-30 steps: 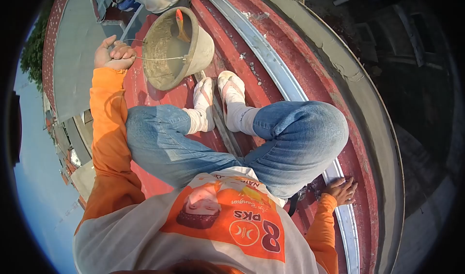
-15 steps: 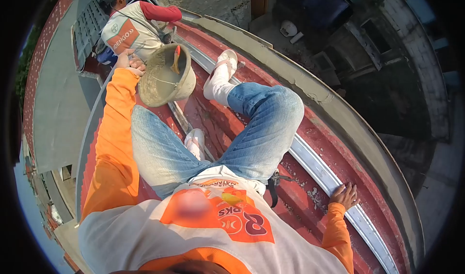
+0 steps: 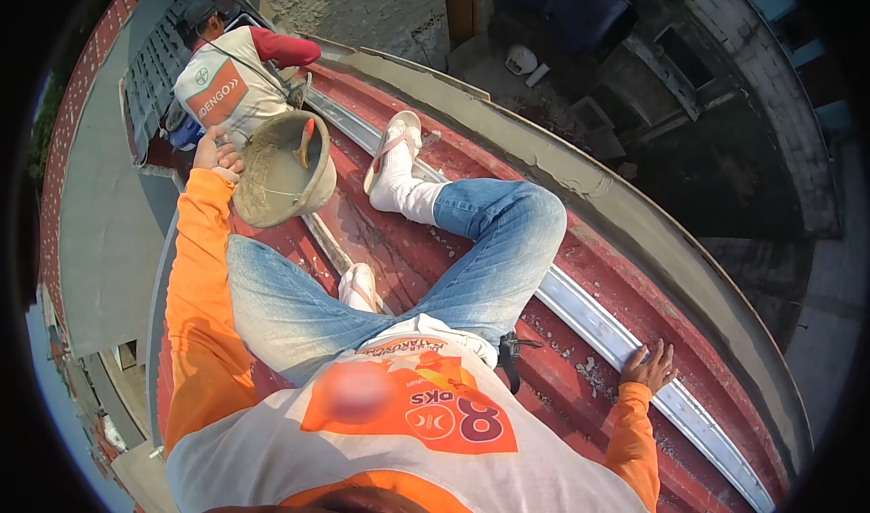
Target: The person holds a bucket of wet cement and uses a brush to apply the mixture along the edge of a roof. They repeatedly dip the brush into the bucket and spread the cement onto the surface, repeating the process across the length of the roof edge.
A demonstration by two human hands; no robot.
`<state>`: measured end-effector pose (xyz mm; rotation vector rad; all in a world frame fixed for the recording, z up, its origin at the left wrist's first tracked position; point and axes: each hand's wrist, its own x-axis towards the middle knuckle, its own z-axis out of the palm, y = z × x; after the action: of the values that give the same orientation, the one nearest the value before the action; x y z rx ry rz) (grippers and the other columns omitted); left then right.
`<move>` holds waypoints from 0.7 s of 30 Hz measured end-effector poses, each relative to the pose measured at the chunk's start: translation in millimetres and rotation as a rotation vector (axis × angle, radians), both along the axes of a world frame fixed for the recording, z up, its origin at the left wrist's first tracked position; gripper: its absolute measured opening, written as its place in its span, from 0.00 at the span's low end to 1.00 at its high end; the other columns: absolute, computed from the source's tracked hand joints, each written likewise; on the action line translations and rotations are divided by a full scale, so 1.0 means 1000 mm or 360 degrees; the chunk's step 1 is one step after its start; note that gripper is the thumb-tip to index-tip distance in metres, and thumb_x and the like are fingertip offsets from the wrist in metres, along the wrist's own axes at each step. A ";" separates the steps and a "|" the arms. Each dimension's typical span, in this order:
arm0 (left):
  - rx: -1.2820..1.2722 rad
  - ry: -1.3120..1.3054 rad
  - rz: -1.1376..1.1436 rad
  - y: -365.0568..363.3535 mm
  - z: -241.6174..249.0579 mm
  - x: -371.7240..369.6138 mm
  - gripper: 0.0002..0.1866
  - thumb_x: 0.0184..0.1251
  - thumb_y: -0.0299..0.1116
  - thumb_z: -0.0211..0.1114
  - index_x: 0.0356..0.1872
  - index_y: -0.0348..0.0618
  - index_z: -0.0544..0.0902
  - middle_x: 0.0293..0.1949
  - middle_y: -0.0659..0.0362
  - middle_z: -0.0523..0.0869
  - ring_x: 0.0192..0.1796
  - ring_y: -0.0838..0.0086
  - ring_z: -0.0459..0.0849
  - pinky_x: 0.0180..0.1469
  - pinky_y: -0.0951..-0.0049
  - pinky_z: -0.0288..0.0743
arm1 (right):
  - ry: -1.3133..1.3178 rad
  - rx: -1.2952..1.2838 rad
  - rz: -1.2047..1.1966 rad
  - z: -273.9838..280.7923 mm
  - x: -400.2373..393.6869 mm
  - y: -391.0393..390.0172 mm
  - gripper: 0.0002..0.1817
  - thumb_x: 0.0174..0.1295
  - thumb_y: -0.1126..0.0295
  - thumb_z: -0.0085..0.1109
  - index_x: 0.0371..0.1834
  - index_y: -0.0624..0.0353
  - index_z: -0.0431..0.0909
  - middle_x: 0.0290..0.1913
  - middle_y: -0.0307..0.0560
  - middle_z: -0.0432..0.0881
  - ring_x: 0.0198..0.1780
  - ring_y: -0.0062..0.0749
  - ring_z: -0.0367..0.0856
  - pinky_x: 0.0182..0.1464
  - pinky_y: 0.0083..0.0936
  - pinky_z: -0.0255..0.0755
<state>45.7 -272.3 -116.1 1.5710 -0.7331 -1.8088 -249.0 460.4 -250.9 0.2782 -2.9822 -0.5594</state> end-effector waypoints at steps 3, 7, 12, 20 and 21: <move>-0.0011 -0.0044 0.0009 0.011 0.019 0.001 0.13 0.59 0.41 0.54 0.19 0.50 0.64 0.05 0.71 0.54 0.06 0.82 0.51 0.12 0.78 0.45 | -0.0045 -0.0006 -0.0031 0.005 0.002 -0.005 0.24 0.62 0.52 0.40 0.59 0.50 0.65 0.64 0.50 0.61 0.64 0.43 0.60 0.66 0.47 0.41; -0.0038 -0.0008 -0.0036 0.024 0.045 -0.018 0.13 0.59 0.39 0.55 0.18 0.50 0.65 0.06 0.71 0.54 0.06 0.82 0.50 0.11 0.79 0.44 | 0.0003 -0.0028 -0.0019 0.005 0.001 -0.003 0.25 0.62 0.51 0.40 0.59 0.50 0.64 0.64 0.49 0.61 0.63 0.42 0.60 0.66 0.46 0.41; -0.0002 -0.0046 -0.0091 0.011 0.052 -0.027 0.13 0.59 0.38 0.55 0.17 0.50 0.65 0.05 0.71 0.53 0.06 0.82 0.50 0.11 0.79 0.45 | 0.0154 -0.0111 0.0030 0.000 0.001 0.001 0.25 0.61 0.53 0.44 0.60 0.50 0.64 0.63 0.49 0.62 0.64 0.42 0.59 0.67 0.42 0.43; 0.0181 0.0100 -0.0280 -0.030 0.027 -0.018 0.12 0.61 0.39 0.54 0.21 0.49 0.66 0.05 0.71 0.55 0.05 0.82 0.52 0.11 0.79 0.47 | 0.0330 -0.0181 -0.0345 -0.060 0.027 -0.130 0.28 0.63 0.47 0.37 0.64 0.44 0.57 0.67 0.47 0.56 0.67 0.40 0.54 0.66 0.52 0.37; 0.0159 0.0139 -0.0335 -0.033 0.023 -0.021 0.12 0.61 0.39 0.54 0.22 0.49 0.66 0.05 0.71 0.55 0.05 0.82 0.53 0.11 0.79 0.48 | 0.0321 -0.0180 -0.0414 -0.064 0.027 -0.150 0.28 0.63 0.46 0.36 0.65 0.43 0.57 0.67 0.47 0.55 0.67 0.39 0.54 0.66 0.53 0.36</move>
<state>24.5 -305.0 -93.4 1.5136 -0.8036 -2.0818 -221.7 310.7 -315.0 -0.1677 -2.8547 -0.4099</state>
